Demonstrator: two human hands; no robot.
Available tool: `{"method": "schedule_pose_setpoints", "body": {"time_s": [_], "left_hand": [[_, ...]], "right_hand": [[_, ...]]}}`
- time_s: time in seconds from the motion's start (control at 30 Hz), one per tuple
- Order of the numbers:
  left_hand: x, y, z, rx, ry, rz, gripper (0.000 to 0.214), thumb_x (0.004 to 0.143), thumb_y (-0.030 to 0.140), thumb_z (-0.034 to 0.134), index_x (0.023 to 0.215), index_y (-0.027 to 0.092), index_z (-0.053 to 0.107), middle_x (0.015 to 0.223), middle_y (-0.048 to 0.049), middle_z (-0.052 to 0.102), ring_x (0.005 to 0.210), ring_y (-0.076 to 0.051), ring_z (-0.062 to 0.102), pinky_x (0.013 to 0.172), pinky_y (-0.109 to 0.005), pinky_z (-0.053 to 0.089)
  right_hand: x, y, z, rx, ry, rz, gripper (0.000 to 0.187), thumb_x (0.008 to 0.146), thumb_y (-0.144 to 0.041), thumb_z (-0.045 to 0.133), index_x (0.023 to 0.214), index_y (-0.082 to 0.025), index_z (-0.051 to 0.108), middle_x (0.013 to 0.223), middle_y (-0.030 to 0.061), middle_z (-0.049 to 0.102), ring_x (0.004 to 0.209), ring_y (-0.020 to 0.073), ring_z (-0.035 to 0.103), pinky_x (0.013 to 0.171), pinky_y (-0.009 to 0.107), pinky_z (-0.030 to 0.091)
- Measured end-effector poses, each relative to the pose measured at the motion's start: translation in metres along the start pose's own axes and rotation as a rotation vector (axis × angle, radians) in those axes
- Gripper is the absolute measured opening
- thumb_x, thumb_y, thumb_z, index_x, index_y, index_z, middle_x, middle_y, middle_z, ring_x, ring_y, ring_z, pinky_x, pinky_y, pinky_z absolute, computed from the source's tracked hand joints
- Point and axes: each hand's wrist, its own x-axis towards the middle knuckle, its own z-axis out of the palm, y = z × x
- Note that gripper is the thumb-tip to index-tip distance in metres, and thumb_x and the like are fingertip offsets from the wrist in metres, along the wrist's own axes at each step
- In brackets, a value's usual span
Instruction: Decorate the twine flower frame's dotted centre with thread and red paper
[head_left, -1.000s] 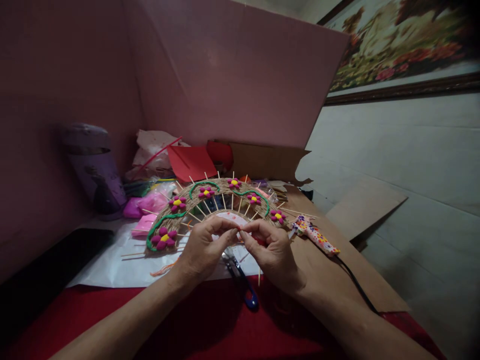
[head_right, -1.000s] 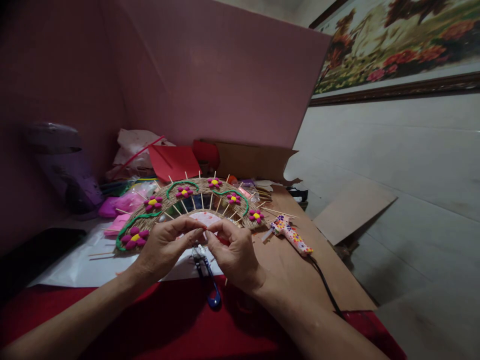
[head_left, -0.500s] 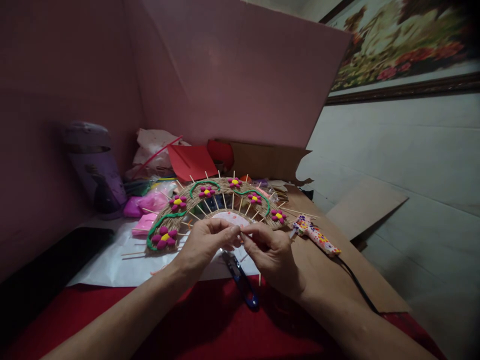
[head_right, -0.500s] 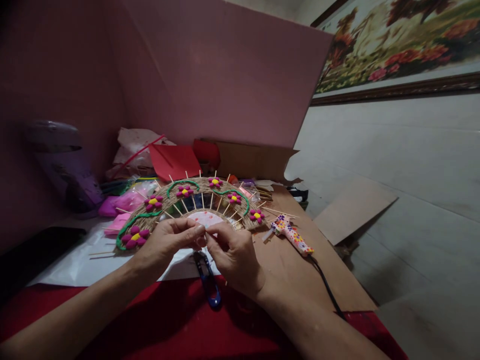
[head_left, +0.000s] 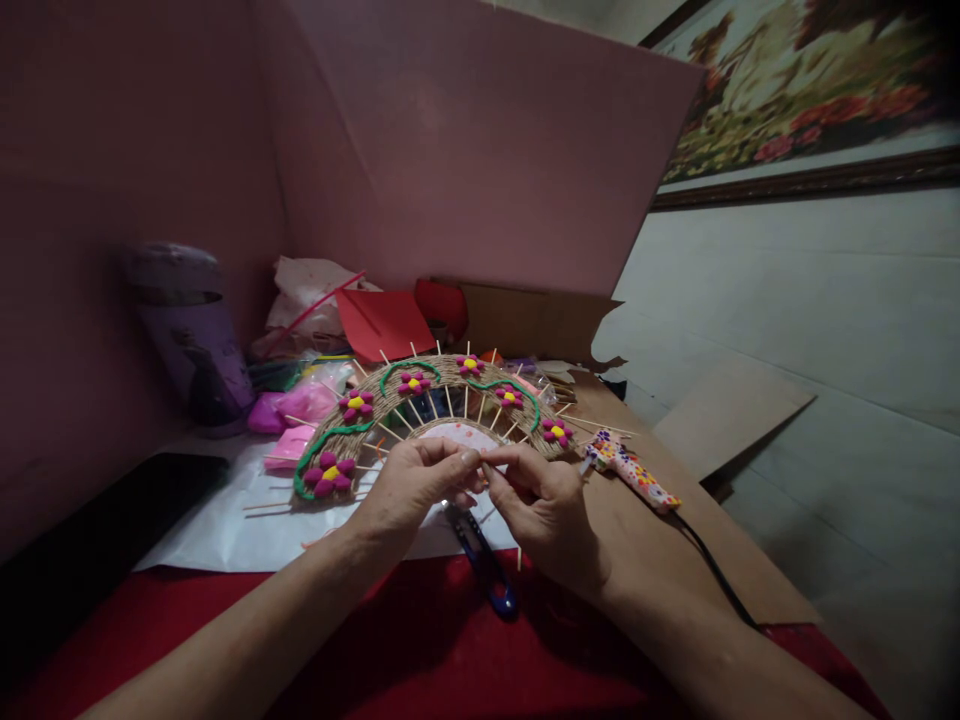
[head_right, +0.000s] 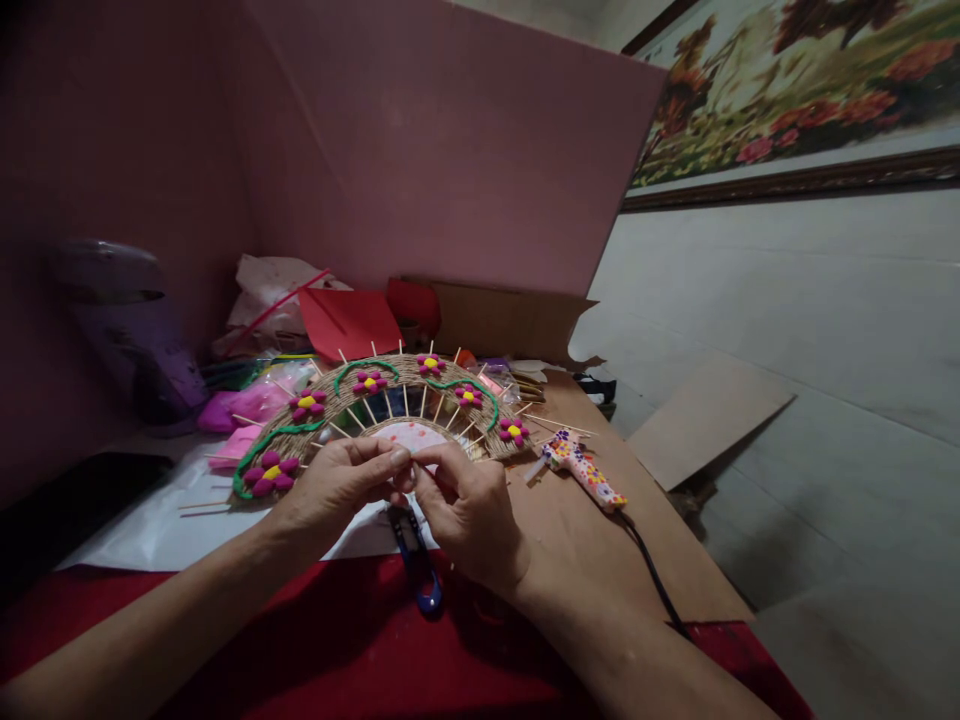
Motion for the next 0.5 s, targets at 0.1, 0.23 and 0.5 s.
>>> {"method": "schedule_pose_setpoints", "body": {"time_s": [0.1, 0.23, 0.5], "left_hand": [[-0.0003, 0.001, 0.0006, 0.008, 0.007, 0.005, 0.024, 0.07, 0.034, 0.069, 0.062, 0.011, 0.065, 0.062, -0.0032, 0.063, 0.056, -0.011, 0.054, 0.058, -0.023, 0.043], [-0.0004, 0.0015, 0.0002, 0.019, 0.014, 0.009, 0.023, 0.071, 0.033, 0.068, 0.062, 0.012, 0.065, 0.063, -0.0036, 0.063, 0.057, -0.011, 0.055, 0.059, -0.024, 0.044], [0.0008, -0.0013, -0.0039, 0.06, 0.008, 0.04, 0.021, 0.073, 0.033, 0.067, 0.067, 0.013, 0.067, 0.064, -0.0037, 0.065, 0.058, -0.011, 0.055, 0.061, -0.025, 0.043]], "right_hand": [[0.0006, -0.0001, 0.0001, -0.001, 0.006, 0.002, 0.01, 0.085, -0.019, 0.052, 0.087, -0.017, 0.062, 0.051, -0.0048, 0.051, 0.039, 0.0067, 0.034, 0.038, 0.021, 0.028], [0.0004, 0.0012, 0.0002, -0.005, 0.0, -0.007, 0.011, 0.084, -0.018, 0.053, 0.088, -0.018, 0.063, 0.053, -0.0044, 0.053, 0.039, 0.0066, 0.035, 0.038, 0.021, 0.029], [0.0015, -0.0016, -0.0002, 0.086, 0.006, 0.067, 0.01, 0.083, -0.018, 0.054, 0.086, -0.017, 0.063, 0.051, -0.0038, 0.055, 0.039, 0.0068, 0.037, 0.036, 0.02, 0.029]]}}
